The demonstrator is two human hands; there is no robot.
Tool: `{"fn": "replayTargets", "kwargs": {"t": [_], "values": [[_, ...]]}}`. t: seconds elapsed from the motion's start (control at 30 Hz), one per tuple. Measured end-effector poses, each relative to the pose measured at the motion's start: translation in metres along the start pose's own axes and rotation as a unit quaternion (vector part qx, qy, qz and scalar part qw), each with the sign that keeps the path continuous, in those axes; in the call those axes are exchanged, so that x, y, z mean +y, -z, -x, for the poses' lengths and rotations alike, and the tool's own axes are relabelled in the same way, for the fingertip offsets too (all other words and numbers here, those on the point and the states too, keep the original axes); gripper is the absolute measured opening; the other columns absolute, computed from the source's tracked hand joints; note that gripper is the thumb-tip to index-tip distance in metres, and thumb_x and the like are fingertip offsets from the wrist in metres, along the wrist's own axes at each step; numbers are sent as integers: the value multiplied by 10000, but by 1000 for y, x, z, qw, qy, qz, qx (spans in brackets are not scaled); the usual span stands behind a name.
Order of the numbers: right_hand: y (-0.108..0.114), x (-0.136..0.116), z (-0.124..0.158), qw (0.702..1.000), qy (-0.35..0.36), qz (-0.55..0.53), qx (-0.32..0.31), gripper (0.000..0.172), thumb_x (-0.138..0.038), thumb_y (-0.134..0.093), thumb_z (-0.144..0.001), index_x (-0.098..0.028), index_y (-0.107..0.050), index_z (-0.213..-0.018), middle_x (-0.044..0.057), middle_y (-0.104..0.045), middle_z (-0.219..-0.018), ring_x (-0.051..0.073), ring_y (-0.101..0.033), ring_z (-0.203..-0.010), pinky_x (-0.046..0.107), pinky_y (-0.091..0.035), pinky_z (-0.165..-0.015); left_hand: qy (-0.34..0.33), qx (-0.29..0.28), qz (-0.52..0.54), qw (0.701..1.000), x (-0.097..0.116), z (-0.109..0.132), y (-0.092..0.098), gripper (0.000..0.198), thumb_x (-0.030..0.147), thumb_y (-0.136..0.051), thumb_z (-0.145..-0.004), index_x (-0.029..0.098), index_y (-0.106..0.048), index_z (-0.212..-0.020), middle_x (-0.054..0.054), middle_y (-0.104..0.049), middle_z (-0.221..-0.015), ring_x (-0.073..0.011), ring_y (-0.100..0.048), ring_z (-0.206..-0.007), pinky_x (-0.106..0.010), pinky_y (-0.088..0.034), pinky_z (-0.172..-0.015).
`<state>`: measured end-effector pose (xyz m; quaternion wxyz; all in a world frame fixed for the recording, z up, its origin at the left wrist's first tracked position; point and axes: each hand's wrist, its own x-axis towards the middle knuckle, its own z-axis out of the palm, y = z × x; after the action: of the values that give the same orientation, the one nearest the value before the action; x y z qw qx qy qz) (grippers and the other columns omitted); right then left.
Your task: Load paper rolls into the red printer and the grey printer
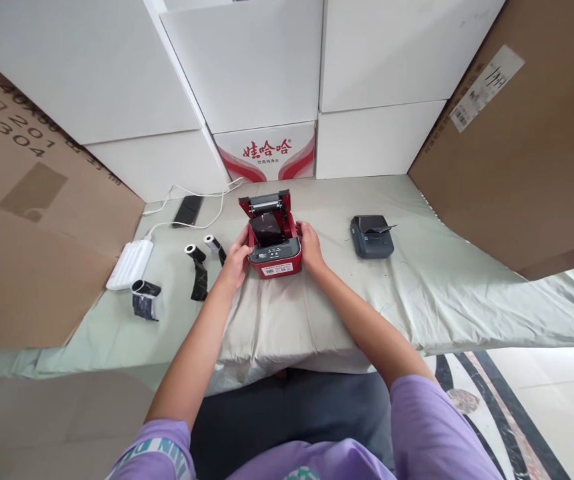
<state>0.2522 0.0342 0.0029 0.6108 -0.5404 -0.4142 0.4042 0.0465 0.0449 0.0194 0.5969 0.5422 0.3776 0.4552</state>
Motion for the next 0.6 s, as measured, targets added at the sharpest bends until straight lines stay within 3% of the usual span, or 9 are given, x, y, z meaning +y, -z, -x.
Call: {"fn": "replayTargets", "kwargs": {"t": [0.13, 0.33, 0.47, 0.53, 0.6], "values": [[-5, -7, -34, 996, -82, -35, 7, 546, -686, -447, -980, -206, -696, -902, 99, -780, -907, 260, -725, -926, 381, -575, -859, -17, -5, 86, 996, -6, -1, 2, 897, 288, -674, -738, 245, -488, -1613, -45, -583, -1599, -336, -474, -1537, -435, -402, -1259], [-16, 3, -56, 998, 49, 6, 33, 417, -537, -471, -1003, -221, -648, -797, 40, -733, -854, 199, -641, -894, 314, -519, -903, -36, 0, 66, 997, -10, 1, 3, 804, 341, -656, -798, 242, -528, -1586, -50, -566, -1615, -325, -457, -1553, -447, -363, -1289], [-15, 10, -56, 998, 64, 4, 27, 430, -561, -447, -1005, -224, -645, -826, 53, -733, -879, 208, -629, -893, 325, -514, -894, -172, 58, -113, 977, 5, 0, 7, 587, 356, -649, -869, 223, -663, -1441, -82, -603, -1578, -293, -503, -1520, -418, -375, -1277], [-14, 12, -57, 997, 68, 15, 25, 441, -582, -443, -1000, -230, -637, -816, 50, -726, -863, 210, -619, -884, 327, -511, -878, -221, 66, -263, 937, 25, -5, 9, 397, 313, -628, -887, 205, -764, -1243, -105, -734, -1389, -283, -638, -1356, -423, -447, -1207], [-15, 13, -59, 997, 74, 26, 23, 458, -606, -437, -991, -233, -629, -807, 43, -711, -839, 209, -612, -867, 326, -506, -861, -201, 20, -422, 884, 49, -17, 9, 233, 252, -607, -866, 200, -801, -982, -99, -812, -1088, -278, -727, -1102, -421, -532, -1062]]}}
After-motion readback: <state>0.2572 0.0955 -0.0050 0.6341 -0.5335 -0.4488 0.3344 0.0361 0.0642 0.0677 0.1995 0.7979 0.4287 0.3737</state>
